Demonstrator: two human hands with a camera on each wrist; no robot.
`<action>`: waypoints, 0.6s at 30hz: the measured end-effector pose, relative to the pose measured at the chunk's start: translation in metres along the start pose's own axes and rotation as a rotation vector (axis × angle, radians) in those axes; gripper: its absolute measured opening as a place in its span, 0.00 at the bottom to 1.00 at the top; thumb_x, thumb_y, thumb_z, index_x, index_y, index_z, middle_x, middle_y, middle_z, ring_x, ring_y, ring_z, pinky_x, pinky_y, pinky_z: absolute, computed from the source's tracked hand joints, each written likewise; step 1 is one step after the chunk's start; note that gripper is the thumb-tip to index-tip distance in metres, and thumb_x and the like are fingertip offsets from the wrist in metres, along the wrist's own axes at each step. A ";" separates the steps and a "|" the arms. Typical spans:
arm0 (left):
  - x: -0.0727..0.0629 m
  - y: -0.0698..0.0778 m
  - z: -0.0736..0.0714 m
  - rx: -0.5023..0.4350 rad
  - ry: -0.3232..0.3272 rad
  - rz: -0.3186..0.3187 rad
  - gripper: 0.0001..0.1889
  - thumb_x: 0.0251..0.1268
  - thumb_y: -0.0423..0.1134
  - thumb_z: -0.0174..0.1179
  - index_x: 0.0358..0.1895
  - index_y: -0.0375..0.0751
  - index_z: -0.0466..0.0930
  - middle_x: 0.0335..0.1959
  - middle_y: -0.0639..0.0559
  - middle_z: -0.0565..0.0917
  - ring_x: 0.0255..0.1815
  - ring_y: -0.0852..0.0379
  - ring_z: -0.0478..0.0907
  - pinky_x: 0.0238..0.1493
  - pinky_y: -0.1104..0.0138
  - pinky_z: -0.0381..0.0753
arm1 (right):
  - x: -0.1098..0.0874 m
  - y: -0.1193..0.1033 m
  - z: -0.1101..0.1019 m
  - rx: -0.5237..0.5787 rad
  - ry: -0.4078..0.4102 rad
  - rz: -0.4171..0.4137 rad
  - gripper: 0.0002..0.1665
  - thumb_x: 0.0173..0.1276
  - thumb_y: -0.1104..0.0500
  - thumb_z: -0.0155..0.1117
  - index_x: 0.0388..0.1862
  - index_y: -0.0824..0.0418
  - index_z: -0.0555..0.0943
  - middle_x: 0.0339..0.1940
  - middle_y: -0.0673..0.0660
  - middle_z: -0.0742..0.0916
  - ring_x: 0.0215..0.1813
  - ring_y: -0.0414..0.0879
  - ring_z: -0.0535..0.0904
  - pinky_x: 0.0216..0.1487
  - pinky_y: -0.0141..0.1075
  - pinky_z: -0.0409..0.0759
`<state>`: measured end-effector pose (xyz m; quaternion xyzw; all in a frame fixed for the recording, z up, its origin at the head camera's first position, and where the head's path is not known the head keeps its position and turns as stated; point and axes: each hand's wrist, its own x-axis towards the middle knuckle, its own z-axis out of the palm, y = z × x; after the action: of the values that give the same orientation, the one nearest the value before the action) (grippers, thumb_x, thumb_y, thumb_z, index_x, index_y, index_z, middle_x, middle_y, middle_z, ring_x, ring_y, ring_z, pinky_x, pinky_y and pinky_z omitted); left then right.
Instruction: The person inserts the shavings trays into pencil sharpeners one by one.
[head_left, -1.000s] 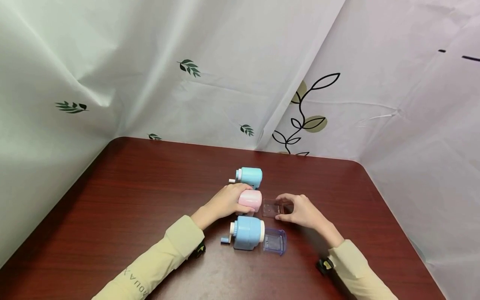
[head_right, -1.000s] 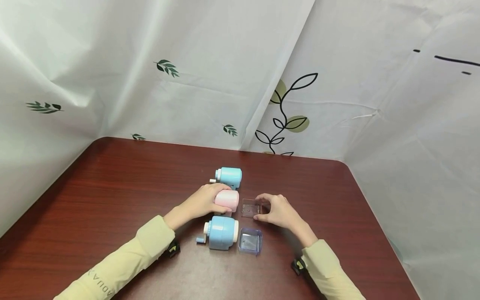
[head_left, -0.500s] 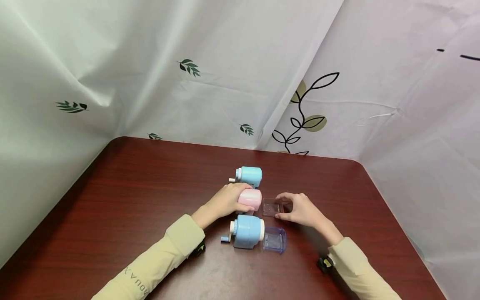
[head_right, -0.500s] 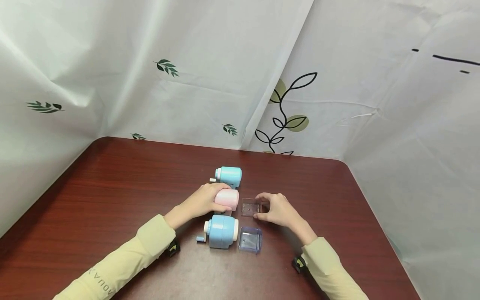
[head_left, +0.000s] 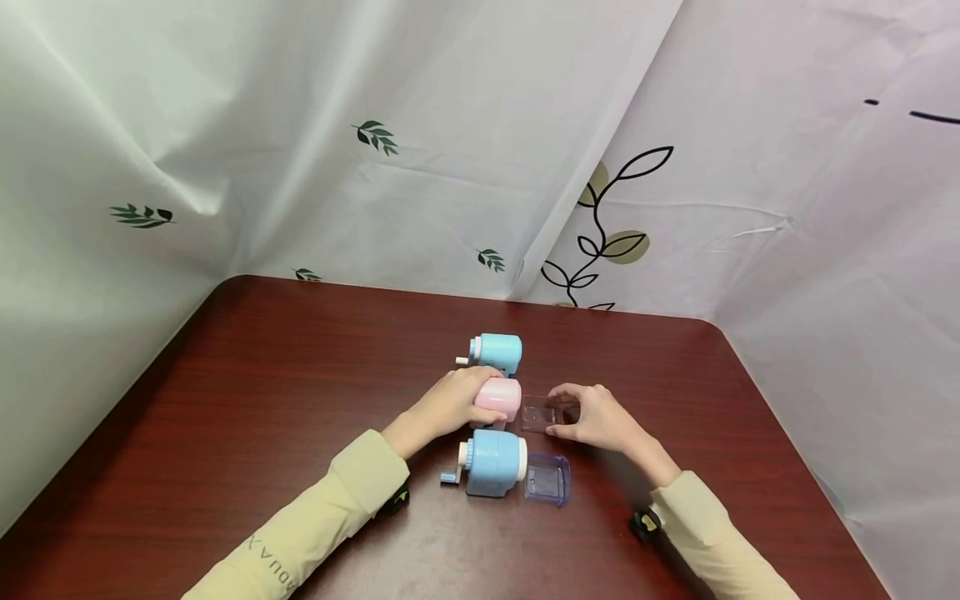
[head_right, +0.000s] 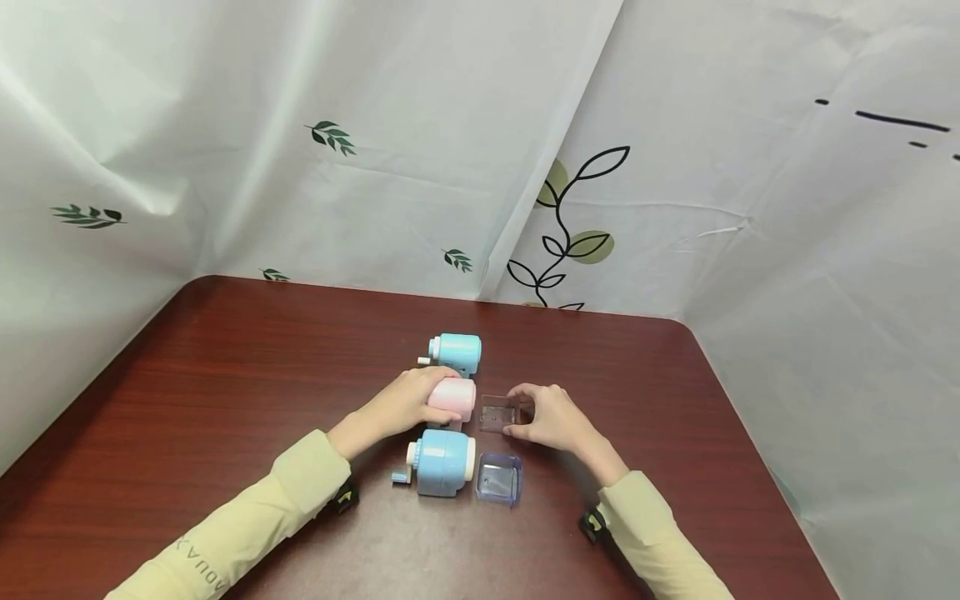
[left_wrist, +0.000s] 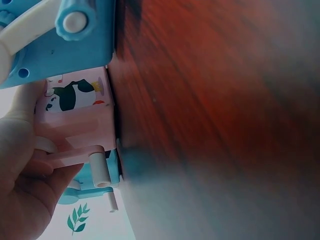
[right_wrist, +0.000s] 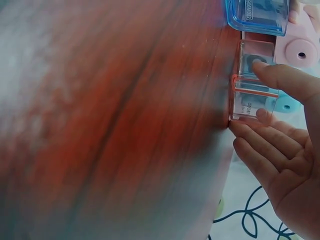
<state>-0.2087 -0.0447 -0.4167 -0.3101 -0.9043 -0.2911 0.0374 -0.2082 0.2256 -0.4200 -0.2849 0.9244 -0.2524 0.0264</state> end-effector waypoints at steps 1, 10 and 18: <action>0.000 0.000 0.000 0.002 -0.001 0.000 0.28 0.51 0.48 0.71 0.55 0.40 0.77 0.47 0.49 0.84 0.40 0.55 0.79 0.44 0.62 0.78 | 0.000 0.000 0.000 0.000 0.000 0.000 0.28 0.51 0.49 0.77 0.48 0.60 0.80 0.40 0.53 0.88 0.40 0.40 0.85 0.43 0.37 0.83; 0.000 0.001 0.000 0.010 -0.002 0.004 0.28 0.51 0.48 0.71 0.55 0.39 0.77 0.47 0.48 0.84 0.41 0.55 0.79 0.44 0.62 0.78 | 0.003 -0.003 0.001 -0.003 0.001 0.002 0.28 0.51 0.49 0.77 0.47 0.61 0.80 0.39 0.53 0.88 0.41 0.41 0.85 0.43 0.38 0.83; 0.000 0.001 -0.001 0.016 -0.004 0.003 0.28 0.51 0.47 0.71 0.55 0.39 0.77 0.47 0.48 0.84 0.41 0.55 0.79 0.44 0.61 0.78 | 0.006 -0.005 0.001 0.005 0.001 0.008 0.27 0.51 0.49 0.76 0.47 0.60 0.80 0.39 0.53 0.89 0.42 0.42 0.86 0.43 0.37 0.83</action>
<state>-0.2084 -0.0445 -0.4159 -0.3118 -0.9061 -0.2833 0.0383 -0.2103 0.2178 -0.4180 -0.2810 0.9249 -0.2547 0.0274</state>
